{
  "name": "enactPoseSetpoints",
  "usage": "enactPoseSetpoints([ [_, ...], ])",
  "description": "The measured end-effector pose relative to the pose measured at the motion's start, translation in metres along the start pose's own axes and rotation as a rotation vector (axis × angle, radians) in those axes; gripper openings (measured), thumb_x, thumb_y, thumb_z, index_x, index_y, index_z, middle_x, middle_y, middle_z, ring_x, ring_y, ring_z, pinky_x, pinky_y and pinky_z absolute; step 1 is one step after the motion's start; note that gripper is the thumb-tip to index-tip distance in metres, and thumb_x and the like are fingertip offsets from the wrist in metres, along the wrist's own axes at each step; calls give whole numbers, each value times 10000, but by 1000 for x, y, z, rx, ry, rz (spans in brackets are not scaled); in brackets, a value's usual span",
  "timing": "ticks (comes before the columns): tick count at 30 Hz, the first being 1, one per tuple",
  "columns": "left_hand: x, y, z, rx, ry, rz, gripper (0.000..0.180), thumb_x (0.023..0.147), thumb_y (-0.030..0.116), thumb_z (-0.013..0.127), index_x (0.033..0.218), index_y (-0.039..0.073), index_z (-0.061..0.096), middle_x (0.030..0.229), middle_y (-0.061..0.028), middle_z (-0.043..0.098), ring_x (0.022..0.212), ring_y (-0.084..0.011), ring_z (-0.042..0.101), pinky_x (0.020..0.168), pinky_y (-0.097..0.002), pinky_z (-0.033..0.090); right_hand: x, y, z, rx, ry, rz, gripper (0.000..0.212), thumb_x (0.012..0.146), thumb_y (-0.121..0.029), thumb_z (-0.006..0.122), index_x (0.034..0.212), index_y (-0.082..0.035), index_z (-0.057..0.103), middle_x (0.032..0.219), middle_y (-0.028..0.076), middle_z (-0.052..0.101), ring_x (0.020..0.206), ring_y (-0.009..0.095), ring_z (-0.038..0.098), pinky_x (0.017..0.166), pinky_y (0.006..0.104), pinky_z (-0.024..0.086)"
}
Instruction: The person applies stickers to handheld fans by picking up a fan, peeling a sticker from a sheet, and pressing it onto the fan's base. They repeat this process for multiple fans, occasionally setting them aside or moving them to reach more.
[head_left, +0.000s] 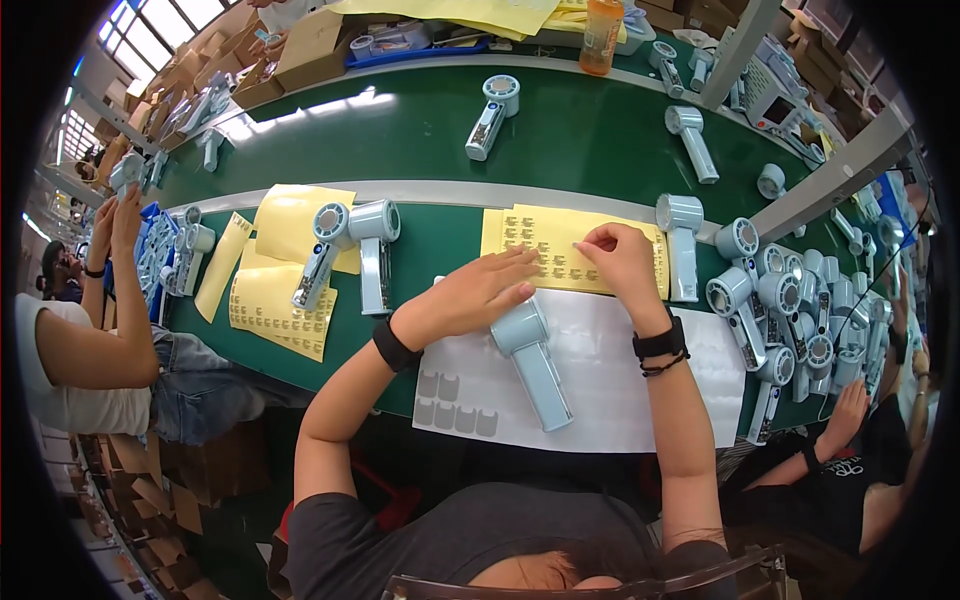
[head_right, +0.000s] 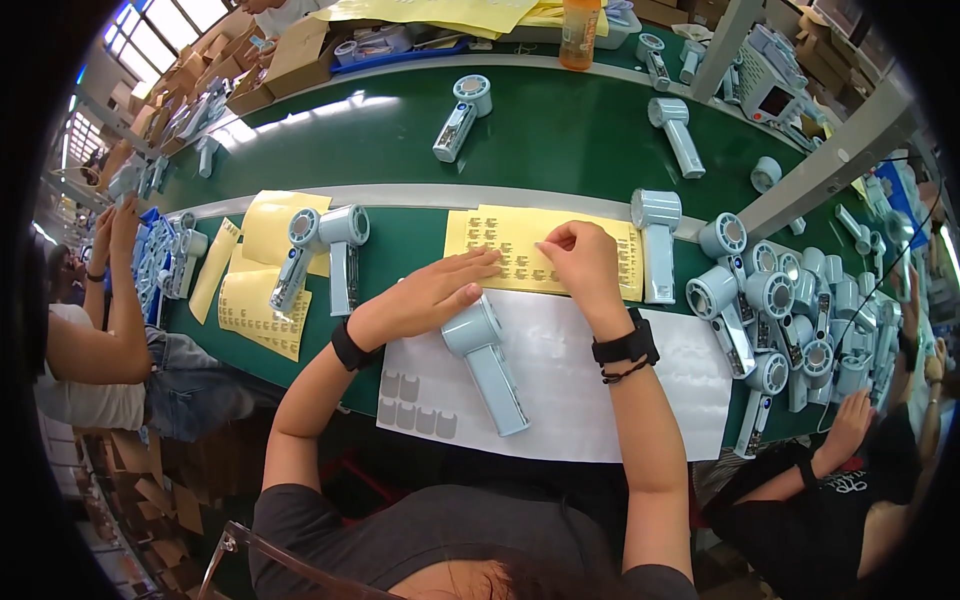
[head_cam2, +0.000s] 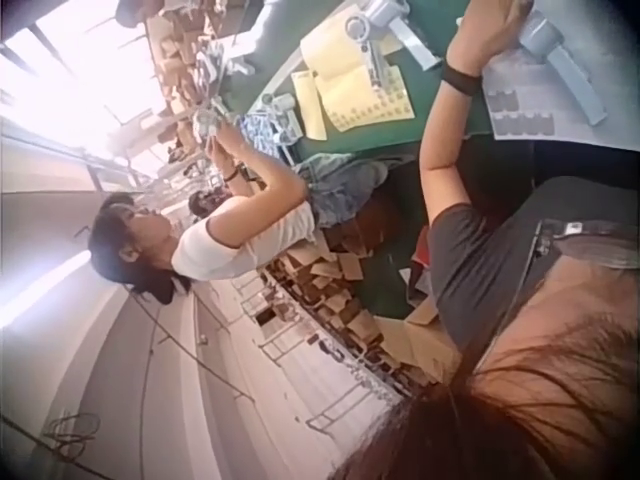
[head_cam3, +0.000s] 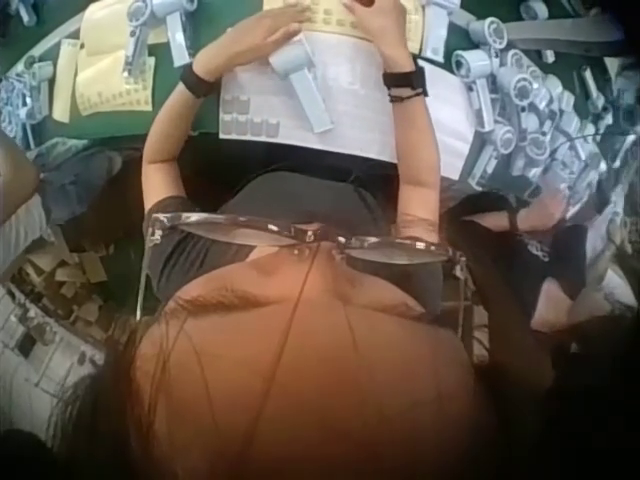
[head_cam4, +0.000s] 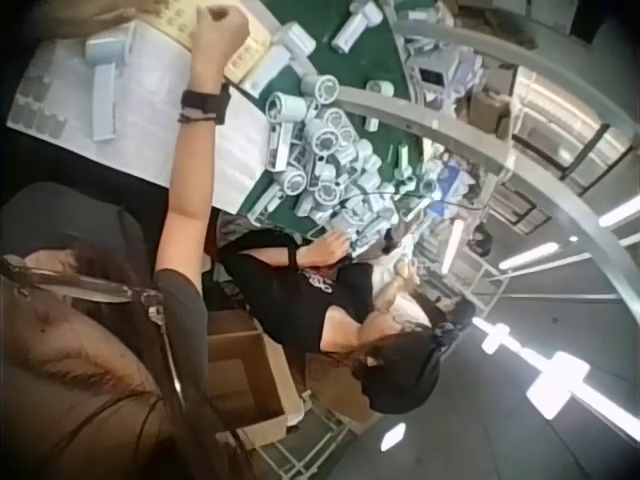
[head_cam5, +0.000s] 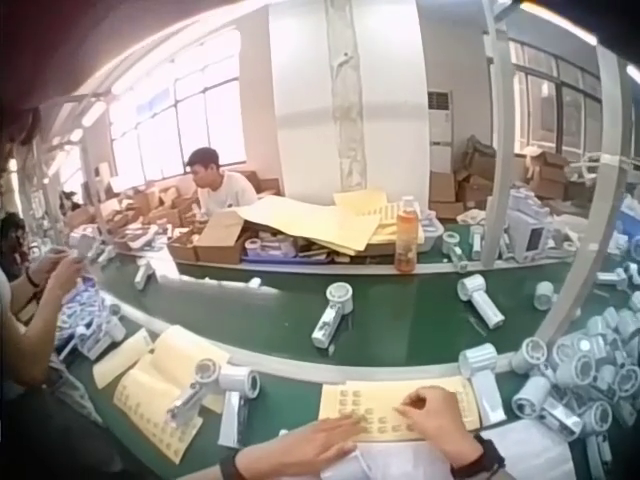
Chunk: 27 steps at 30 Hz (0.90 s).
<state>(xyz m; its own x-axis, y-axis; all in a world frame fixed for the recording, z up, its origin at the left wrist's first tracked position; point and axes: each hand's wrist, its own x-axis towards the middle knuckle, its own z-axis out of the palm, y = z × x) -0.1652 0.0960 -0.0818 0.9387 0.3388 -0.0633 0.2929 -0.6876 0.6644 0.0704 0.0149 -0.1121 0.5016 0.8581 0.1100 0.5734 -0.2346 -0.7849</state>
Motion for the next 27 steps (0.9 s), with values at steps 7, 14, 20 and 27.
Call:
enactPoseSetpoints([
  [7, 0, 0, 2, 3, -45, -39, 607, 1048, 502, 287, 1453, 80, 452, 1574, -88, 343, 1474, -274, 267, 1206, -418, 233, 1, -9, 6, -158, -159, -49, 145, 769, -130, 774, 802, -3, 713, 745, 74, 702, 672, 156, 664, 653, 280, 530],
  [14, 0, 2, 2, 64, -93, -90, 752, 972, 643, 355, 1475, 88, 421, 1602, -99, 276, 1493, -276, 212, 1227, -413, 183, 3, -10, -3, 153, -214, 26, 110, 736, -93, 758, 769, -17, 686, 724, 72, 692, 672, 159, 663, 648, 284, 530],
  [20, 1, 3, 4, 66, -90, -84, 771, 966, 650, 365, 1479, 77, 413, 1600, -122, 271, 1494, -293, 203, 1226, -419, 180, 9, -10, 1, 113, -270, 54, 104, 707, -60, 748, 753, -25, 662, 716, 81, 689, 671, 177, 671, 650, 295, 537],
  [27, 0, 2, 7, 52, -94, -59, 863, 931, 691, 411, 1482, 28, 389, 1597, -185, 245, 1497, -326, 181, 1223, -436, 174, 5, -17, 8, -22, -214, -1, 62, 709, -30, 718, 761, -2, 702, 718, 84, 701, 669, 194, 679, 665, 302, 548],
])
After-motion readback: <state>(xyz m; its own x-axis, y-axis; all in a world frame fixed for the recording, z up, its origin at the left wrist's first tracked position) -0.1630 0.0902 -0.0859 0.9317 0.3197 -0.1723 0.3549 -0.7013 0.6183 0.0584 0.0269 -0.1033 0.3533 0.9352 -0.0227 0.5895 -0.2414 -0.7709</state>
